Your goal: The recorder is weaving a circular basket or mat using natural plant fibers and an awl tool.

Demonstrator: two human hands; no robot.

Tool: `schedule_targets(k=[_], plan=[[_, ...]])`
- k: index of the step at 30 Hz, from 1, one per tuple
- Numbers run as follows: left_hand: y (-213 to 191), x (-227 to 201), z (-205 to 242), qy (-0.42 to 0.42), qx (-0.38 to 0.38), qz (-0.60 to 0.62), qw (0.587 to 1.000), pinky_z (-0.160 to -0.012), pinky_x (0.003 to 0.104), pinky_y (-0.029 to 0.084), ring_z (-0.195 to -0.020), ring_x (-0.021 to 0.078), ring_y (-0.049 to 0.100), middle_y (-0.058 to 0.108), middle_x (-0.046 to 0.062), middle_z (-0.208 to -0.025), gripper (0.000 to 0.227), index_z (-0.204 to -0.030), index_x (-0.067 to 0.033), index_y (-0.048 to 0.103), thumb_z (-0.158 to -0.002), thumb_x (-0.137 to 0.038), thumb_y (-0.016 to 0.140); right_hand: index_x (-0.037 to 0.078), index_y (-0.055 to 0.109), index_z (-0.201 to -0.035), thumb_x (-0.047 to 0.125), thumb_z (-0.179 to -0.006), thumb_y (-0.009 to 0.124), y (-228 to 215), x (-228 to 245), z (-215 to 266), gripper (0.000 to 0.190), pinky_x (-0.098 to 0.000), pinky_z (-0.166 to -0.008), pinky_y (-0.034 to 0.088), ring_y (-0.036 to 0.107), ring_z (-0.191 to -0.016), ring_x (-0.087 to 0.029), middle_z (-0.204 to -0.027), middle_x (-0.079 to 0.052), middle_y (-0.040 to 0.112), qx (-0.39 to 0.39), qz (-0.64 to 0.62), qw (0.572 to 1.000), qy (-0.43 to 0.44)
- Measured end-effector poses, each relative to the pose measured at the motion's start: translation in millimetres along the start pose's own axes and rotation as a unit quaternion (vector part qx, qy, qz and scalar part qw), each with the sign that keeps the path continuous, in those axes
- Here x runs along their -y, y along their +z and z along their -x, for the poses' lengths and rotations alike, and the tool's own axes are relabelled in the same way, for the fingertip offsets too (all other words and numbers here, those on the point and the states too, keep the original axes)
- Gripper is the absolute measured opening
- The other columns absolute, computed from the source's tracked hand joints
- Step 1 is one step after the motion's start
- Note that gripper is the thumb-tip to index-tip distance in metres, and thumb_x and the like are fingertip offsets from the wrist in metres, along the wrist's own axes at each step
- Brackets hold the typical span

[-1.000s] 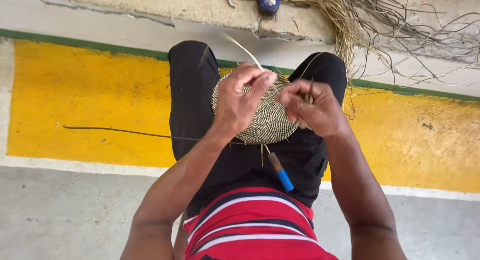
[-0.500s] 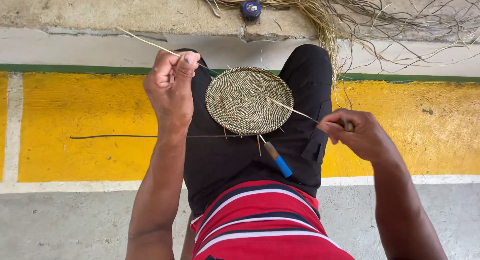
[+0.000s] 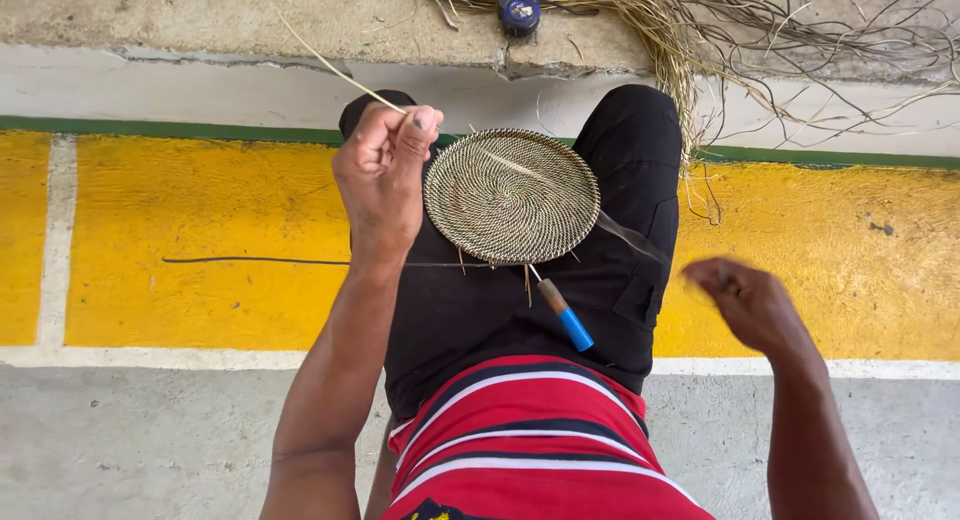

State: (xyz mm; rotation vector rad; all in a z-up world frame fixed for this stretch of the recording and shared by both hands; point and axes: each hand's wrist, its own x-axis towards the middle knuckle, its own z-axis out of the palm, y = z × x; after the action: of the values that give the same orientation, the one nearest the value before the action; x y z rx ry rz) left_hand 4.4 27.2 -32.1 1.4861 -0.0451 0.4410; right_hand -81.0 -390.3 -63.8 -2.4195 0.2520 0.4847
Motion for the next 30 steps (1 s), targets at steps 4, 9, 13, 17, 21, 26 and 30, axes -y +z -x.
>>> schedule_targets(k=[4,9,13,17,21,26,30], plan=[[19,-7,19,-0.037,-0.010,0.031,0.999,-0.072,0.023,0.053,-0.079,0.0078,0.063,0.073,0.006,-0.090,0.020,-0.108,0.0014,0.073,-0.106,-0.017,0.067,0.003,0.070,-0.107,0.020,-0.114,0.058,-11,8,-9,0.022,-0.0346,-0.087,0.056,0.066,-0.103,-0.021,-0.107,-0.014,0.069,-0.233,0.091,0.925,-0.285],[46,-27,61,0.037,0.057,-0.017,0.998,-0.079,0.026,0.060,-0.089,0.0137,0.075,0.077,0.009,-0.101,0.013,-0.110,-0.0025,0.070,-0.105,-0.014,0.066,0.006,0.077,-0.099,0.024,-0.102,0.062,22,105,24,0.023,-0.0268,-0.052,0.049,0.059,-0.062,-0.007,-0.074,0.000,0.066,-0.020,-0.196,0.965,-0.172],[41,-37,82,0.241,0.193,-0.075,0.948,-0.084,0.029,0.055,-0.092,0.0204,0.071,0.075,0.007,-0.107,0.012,-0.110,-0.0121,0.070,-0.100,-0.007,0.068,0.010,0.071,-0.110,0.028,-0.101,0.056,41,135,-5,0.025,-0.0216,-0.040,0.034,0.043,-0.048,-0.003,-0.065,0.001,0.061,0.062,-0.425,0.901,-0.061],[33,-23,93,0.262,0.285,-0.126,0.914,-0.085,0.031,0.055,-0.096,0.0201,0.071,0.076,0.003,-0.110,0.031,-0.125,-0.0123,0.066,-0.095,-0.013,0.077,0.002,0.070,-0.092,0.024,-0.104,0.061,44,128,-26,0.026,-0.0233,-0.040,0.034,0.044,-0.048,-0.005,-0.066,-0.001,0.060,0.072,-0.557,0.824,-0.069],[37,-24,86,-0.097,0.274,-0.075,0.954,-0.082,0.026,0.058,-0.093,0.0127,0.073,0.074,0.009,-0.109,0.042,-0.138,-0.0043,0.057,-0.099,-0.016,0.067,0.001,0.072,-0.096,0.024,-0.109,0.062,55,110,-26,0.028,-0.0212,-0.048,0.036,0.046,-0.055,-0.003,-0.065,0.002,0.056,0.065,-0.476,0.861,-0.165],[56,3,92,-0.277,0.287,0.123,0.909,-0.072,0.024,0.055,-0.076,0.0091,0.067,0.074,0.007,-0.086,0.028,-0.116,0.0001,0.069,-0.108,-0.024,0.057,0.002,0.074,-0.114,0.021,-0.104,0.064,67,116,-22,0.024,-0.0210,-0.048,0.035,0.046,-0.058,-0.003,-0.071,0.002,0.060,0.126,-0.464,0.857,-0.183],[62,24,98,-0.314,0.255,0.243,0.881,-0.066,0.024,0.046,-0.069,0.0068,0.055,0.063,0.002,-0.077,0.024,-0.107,0.0022,0.067,-0.109,-0.020,0.060,0.004,0.071,-0.122,0.023,-0.104,0.064,69,106,-29,0.026,-0.0190,-0.048,0.034,0.044,-0.058,-0.002,-0.069,0.004,0.053,0.102,-0.479,0.851,-0.191]])
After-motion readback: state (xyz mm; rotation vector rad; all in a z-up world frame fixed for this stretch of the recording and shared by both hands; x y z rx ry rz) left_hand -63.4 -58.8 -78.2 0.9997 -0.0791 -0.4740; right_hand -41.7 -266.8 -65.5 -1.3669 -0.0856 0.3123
